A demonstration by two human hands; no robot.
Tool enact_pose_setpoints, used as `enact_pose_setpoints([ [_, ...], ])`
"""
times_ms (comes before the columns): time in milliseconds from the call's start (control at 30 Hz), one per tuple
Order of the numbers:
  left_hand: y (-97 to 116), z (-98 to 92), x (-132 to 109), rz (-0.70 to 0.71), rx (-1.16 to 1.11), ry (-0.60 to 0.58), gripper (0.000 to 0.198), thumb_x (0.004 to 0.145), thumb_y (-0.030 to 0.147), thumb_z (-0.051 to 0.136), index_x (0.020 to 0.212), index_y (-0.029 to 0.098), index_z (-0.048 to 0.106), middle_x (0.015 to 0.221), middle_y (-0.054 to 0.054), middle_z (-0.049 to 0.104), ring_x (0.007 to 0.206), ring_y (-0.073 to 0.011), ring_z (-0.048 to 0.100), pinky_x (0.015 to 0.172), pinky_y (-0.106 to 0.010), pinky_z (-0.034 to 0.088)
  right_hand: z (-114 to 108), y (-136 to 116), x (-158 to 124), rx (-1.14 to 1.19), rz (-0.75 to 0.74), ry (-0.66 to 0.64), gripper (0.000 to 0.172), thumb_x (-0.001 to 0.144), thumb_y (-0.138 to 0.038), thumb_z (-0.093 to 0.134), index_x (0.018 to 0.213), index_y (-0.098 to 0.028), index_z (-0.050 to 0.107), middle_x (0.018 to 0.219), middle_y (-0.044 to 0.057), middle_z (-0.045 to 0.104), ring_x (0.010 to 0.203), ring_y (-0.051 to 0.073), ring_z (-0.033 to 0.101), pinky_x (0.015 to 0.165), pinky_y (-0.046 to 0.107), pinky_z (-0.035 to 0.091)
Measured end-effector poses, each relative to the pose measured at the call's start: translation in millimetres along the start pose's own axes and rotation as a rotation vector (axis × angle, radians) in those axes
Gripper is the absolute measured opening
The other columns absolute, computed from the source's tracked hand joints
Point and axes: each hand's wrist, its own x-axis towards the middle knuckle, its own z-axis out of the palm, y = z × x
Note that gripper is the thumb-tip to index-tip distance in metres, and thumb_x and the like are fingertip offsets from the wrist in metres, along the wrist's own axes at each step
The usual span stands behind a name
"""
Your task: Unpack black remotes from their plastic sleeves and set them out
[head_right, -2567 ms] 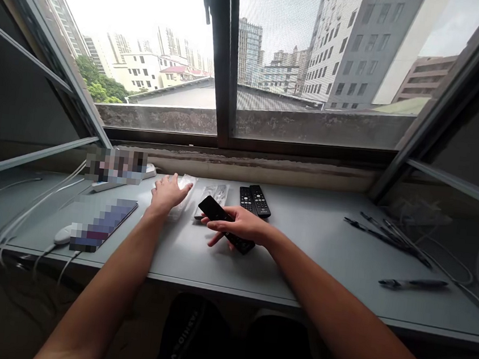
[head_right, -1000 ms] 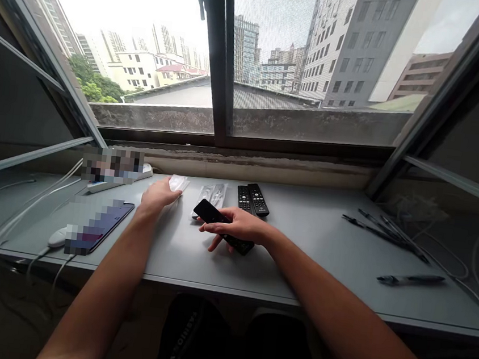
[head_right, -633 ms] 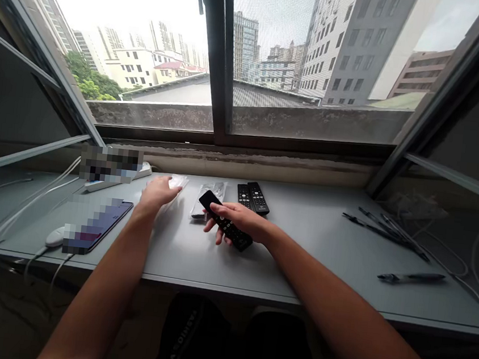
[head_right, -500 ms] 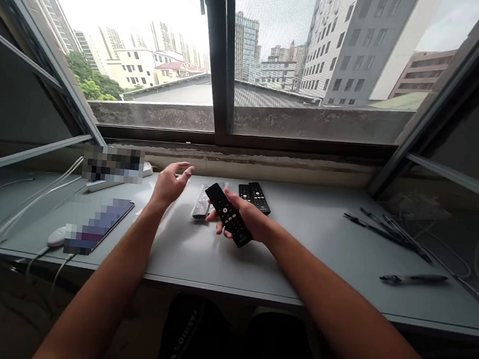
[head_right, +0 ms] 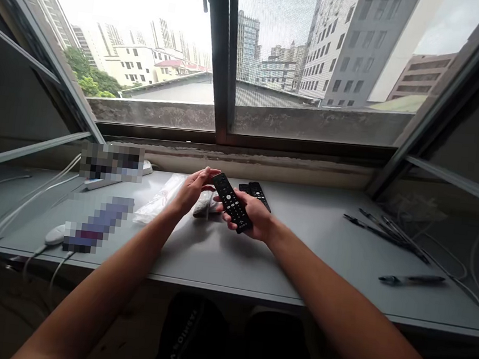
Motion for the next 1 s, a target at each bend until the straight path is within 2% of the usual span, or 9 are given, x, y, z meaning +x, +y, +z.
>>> enact_pose_setpoints([
  [200,-5.8,-9.4,3.2,-0.026,0.055,0.171,0.055,0.104,0.069,0.057,0.109,0.017,0.075,0.103,-0.015,0.084,0.089,-0.0243,0.078,0.073,-0.033,0.055,6.7,-4.3,-6.5,0.148,-0.047,0.004,0.036,0.119,-0.039,0.053,0.135,-0.012,0.070,0.080,0.001,0.066,0.059,0.012,0.061,0.046,0.020,0.052],
  [333,-11.7,-11.4,4.7,-0.046,0.101,0.201,0.053,0.105,0.066,0.054,0.105,0.017,0.074,0.100,-0.015,0.083,0.086,-0.0235,0.077,0.070,-0.032,0.054,7.3,-4.9,-3.8,0.127,-0.033,0.126,0.037,0.120,-0.034,0.045,0.136,-0.011,0.068,0.100,0.012,0.079,0.081,0.019,0.077,0.062,0.026,0.067],
  [400,-13.8,-11.6,5.2,-0.039,0.138,0.204,0.053,0.106,0.066,0.053,0.105,0.017,0.074,0.099,-0.015,0.083,0.086,-0.0233,0.077,0.069,-0.031,0.054,5.0,-4.6,-0.9,0.137,-0.014,0.136,0.039,0.121,-0.036,0.041,0.136,-0.010,0.066,0.111,0.017,0.081,0.086,0.022,0.079,0.062,0.027,0.067],
  [467,-15.0,-11.4,5.0,-0.027,0.190,0.197,0.053,0.106,0.065,0.051,0.106,0.018,0.074,0.099,-0.014,0.083,0.086,-0.0231,0.077,0.069,-0.031,0.054,1.9,-4.2,1.6,0.166,-0.031,0.143,0.041,0.121,-0.042,0.040,0.135,-0.012,0.065,0.112,0.017,0.081,0.077,0.019,0.074,0.051,0.023,0.060],
  [567,-15.2,-10.4,2.6,0.020,0.314,0.171,0.050,0.108,0.062,0.048,0.107,0.019,0.074,0.099,-0.012,0.084,0.087,-0.0227,0.077,0.072,-0.031,0.056,-2.6,-4.4,3.0,0.228,-0.089,0.132,0.044,0.121,-0.046,0.036,0.134,-0.016,0.066,0.097,0.010,0.076,0.062,0.015,0.061,0.040,0.020,0.047],
  [667,-13.8,-8.5,-0.7,0.101,0.463,0.132,0.043,0.111,0.054,0.047,0.107,0.022,0.075,0.097,-0.009,0.084,0.090,-0.0229,0.077,0.082,-0.034,0.057,-4.6,-5.8,2.4,0.260,-0.104,0.092,0.042,0.120,-0.041,0.036,0.133,-0.017,0.067,0.085,0.004,0.067,0.057,0.014,0.054,0.040,0.020,0.045],
  [767,-12.2,-6.3,-3.3,0.153,0.560,0.107,0.038,0.112,0.048,0.048,0.106,0.024,0.077,0.096,-0.006,0.085,0.092,-0.0235,0.078,0.090,-0.035,0.056,-2.2,-6.5,1.6,0.195,-0.121,0.166,0.033,0.117,-0.043,0.052,0.124,-0.016,0.070,0.080,0.002,0.063,0.059,0.013,0.057,0.043,0.020,0.048],
  [867,-11.2,-5.3,-4.4,0.158,0.590,0.092,0.037,0.112,0.048,0.048,0.108,0.025,0.077,0.097,-0.005,0.085,0.094,-0.0240,0.078,0.091,-0.035,0.055,2.2,-6.1,1.4,0.108,-0.140,0.310,0.026,0.113,-0.040,0.064,0.119,-0.016,0.070,0.086,0.003,0.068,0.067,0.015,0.066,0.051,0.023,0.056],
  [1000,-11.9,-7.0,-3.8,0.161,0.604,0.093,0.037,0.112,0.046,0.047,0.108,0.024,0.077,0.097,-0.005,0.085,0.093,-0.0240,0.078,0.090,-0.034,0.054,3.1,-6.0,0.7,0.111,-0.116,0.276,0.035,0.118,-0.045,0.049,0.126,-0.017,0.069,0.101,0.010,0.077,0.069,0.017,0.068,0.050,0.024,0.056],
])
